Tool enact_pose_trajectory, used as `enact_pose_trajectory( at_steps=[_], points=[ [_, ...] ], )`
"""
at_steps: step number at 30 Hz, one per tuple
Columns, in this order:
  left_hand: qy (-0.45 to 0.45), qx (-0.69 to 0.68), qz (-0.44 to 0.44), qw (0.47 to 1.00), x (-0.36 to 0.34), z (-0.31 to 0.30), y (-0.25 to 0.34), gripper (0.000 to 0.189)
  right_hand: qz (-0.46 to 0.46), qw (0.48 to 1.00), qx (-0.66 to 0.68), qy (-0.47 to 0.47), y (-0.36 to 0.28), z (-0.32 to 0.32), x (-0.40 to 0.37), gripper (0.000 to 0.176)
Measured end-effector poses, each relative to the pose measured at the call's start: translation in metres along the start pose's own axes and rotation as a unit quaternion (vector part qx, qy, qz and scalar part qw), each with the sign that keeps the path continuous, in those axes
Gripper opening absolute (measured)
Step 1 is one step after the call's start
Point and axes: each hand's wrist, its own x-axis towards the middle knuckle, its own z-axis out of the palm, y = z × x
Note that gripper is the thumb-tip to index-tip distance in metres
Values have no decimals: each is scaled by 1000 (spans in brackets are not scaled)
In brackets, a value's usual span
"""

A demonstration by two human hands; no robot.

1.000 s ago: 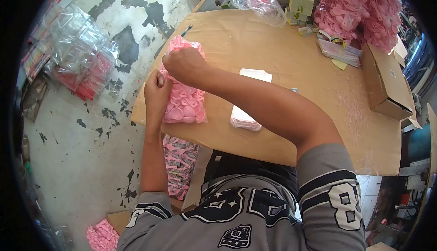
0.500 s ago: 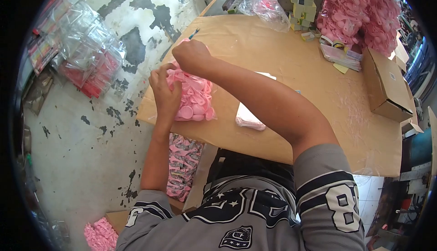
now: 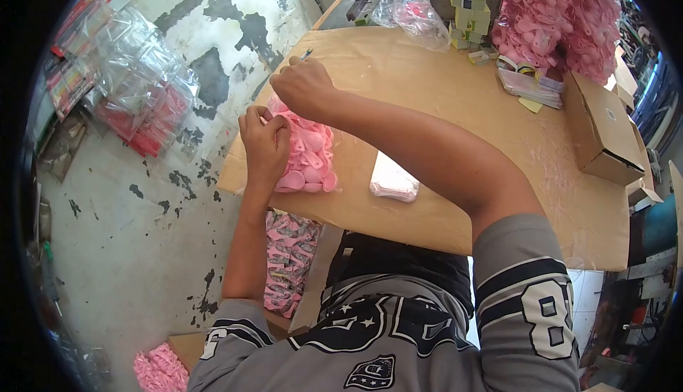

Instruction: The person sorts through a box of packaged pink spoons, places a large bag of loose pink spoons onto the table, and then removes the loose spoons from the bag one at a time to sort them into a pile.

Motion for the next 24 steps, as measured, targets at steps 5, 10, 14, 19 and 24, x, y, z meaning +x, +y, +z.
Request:
enact_pose_trajectory(
  at_steps=[5, 10, 14, 19, 24],
  points=[
    [-3, -11, 29, 1000, -7, -5, 4, 9, 38, 997, 68, -4, 12, 17, 6, 8],
    [4, -32, 57, 998, -6, -5, -6, 9, 78, 989, 124, -32, 23, 15, 15, 8],
    [4, -42, 57, 997, -10, -4, -7, 11, 66, 991, 118, -11, 38, 27, 16, 15],
    [-2, -43, 62, 997, -17, -2, -11, 10, 28, 997, 68, 1, 47, 33, 25, 14],
    [-16, -44, 81, 996, -21, -9, -11, 11, -15, 999, 15, -27, 65, 27, 40, 10]
  ],
)
